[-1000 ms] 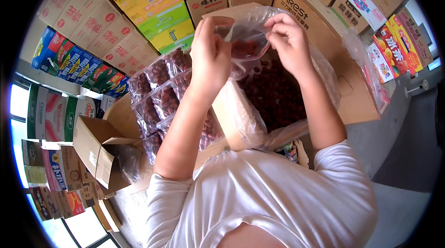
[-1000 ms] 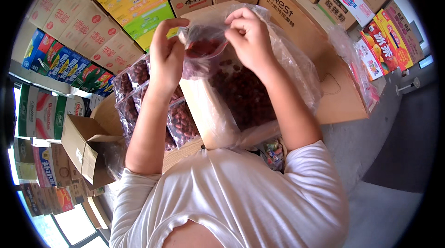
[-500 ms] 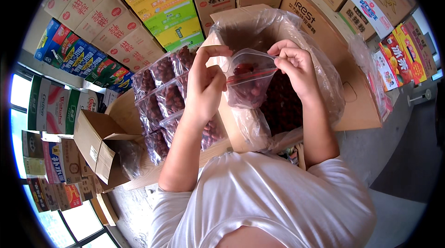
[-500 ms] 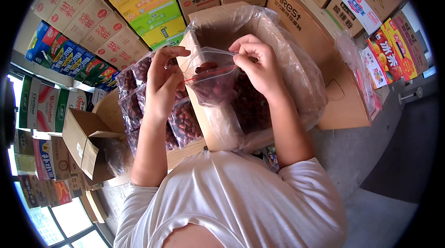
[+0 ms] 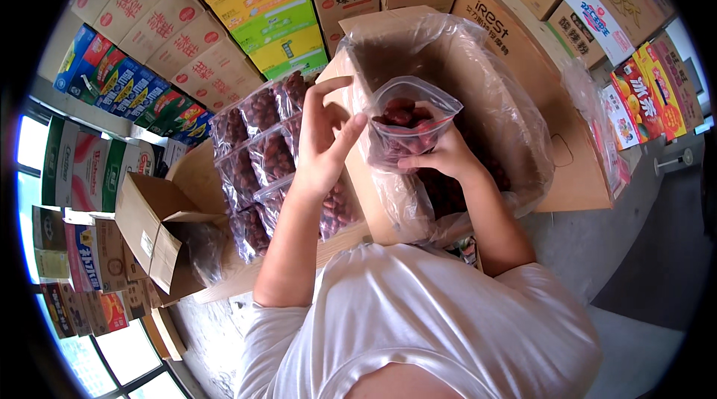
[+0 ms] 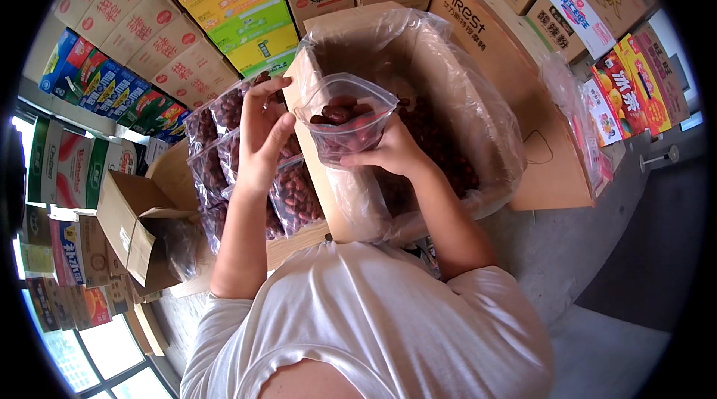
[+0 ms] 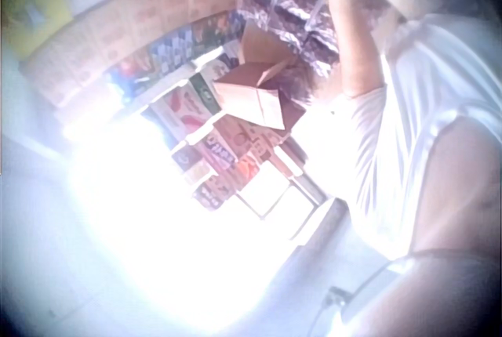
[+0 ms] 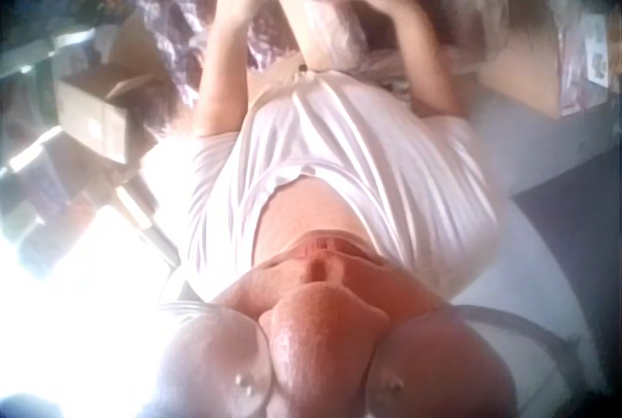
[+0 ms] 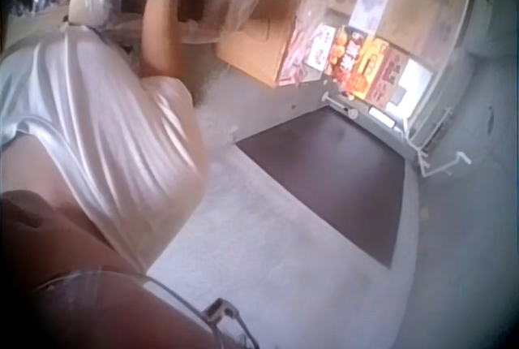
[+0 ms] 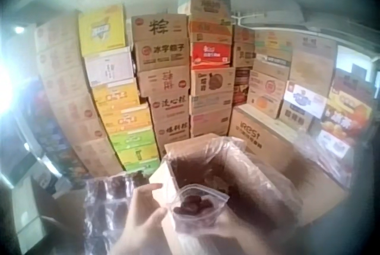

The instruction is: The person repeatedly scoops dried red dates from a large cardboard box into clear zip-top bags, seals each bag, and places it on a stack of previously filled bags. The process continues throughout the clip with consistent hand movements and bag placement.

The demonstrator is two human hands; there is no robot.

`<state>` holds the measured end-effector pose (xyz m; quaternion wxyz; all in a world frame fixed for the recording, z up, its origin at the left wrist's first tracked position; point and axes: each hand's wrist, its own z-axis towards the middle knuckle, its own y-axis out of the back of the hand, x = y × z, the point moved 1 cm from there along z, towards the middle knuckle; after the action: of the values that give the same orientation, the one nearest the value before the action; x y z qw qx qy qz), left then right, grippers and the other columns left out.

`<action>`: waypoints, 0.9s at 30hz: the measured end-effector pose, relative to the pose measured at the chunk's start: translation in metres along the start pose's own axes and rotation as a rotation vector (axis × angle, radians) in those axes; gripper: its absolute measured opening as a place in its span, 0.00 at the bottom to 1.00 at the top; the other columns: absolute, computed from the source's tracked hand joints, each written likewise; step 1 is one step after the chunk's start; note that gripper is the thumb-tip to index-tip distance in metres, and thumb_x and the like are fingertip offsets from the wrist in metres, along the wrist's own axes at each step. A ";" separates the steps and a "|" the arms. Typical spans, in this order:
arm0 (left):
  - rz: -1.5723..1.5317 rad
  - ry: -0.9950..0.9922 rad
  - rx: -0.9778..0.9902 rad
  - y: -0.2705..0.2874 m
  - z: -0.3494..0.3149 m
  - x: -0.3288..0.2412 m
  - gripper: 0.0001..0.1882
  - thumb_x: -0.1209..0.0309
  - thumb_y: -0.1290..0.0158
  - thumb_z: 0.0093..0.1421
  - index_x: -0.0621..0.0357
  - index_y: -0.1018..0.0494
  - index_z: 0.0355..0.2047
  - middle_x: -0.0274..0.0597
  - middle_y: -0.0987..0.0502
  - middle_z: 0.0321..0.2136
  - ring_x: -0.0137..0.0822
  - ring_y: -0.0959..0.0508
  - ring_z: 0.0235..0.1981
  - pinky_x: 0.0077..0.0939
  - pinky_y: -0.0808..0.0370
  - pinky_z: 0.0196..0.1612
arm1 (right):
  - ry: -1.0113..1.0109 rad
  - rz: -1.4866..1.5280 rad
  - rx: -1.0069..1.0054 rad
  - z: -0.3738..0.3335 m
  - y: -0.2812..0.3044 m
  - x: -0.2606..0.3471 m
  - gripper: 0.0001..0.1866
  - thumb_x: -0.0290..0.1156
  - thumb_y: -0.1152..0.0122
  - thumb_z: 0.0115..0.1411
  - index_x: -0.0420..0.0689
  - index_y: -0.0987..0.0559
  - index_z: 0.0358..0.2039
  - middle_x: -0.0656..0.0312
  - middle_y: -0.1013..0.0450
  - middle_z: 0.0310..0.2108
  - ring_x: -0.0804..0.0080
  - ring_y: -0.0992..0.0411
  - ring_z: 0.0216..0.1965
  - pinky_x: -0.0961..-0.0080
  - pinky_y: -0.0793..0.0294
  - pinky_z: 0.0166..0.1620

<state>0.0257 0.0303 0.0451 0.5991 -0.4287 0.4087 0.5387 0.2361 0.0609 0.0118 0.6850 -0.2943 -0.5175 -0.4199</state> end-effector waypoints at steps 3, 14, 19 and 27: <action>0.182 -0.069 0.067 0.012 -0.011 0.046 0.56 0.53 0.26 0.40 0.63 0.45 0.62 0.47 0.31 0.54 0.34 0.27 0.48 0.30 0.33 0.50 | -0.151 0.195 -0.101 -0.001 0.006 0.000 0.37 0.22 0.20 0.36 0.37 0.27 0.50 0.62 0.25 0.43 0.74 0.27 0.45 0.74 0.24 0.48; 0.234 -0.033 0.071 -0.012 -0.013 0.027 0.34 0.73 0.28 0.43 0.69 0.31 0.49 0.48 0.18 0.35 0.33 0.18 0.38 0.30 0.23 0.45 | -0.012 0.269 0.003 0.011 -0.001 0.012 0.49 0.27 0.17 0.37 0.38 0.37 0.59 0.62 0.32 0.54 0.73 0.37 0.60 0.69 0.37 0.63; 0.313 -0.051 0.063 -0.005 -0.013 0.025 0.36 0.74 0.27 0.42 0.67 0.33 0.51 0.49 0.21 0.42 0.34 0.21 0.44 0.30 0.24 0.48 | -0.144 0.017 0.106 0.008 -0.001 0.005 0.46 0.23 0.20 0.40 0.38 0.35 0.59 0.61 0.30 0.53 0.73 0.31 0.54 0.69 0.33 0.60; 0.012 0.016 0.123 -0.006 -0.014 0.017 0.48 0.76 0.26 0.38 0.64 0.41 0.58 0.44 0.28 0.51 0.35 0.26 0.52 0.31 0.27 0.55 | -0.096 -0.040 0.072 0.005 -0.004 -0.003 0.37 0.21 0.21 0.41 0.37 0.29 0.53 0.63 0.26 0.49 0.75 0.29 0.50 0.69 0.30 0.57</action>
<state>0.0324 0.0214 0.0246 0.6178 -0.3931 0.4484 0.5125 0.2301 0.0636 0.0102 0.6609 -0.2788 -0.5704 -0.4001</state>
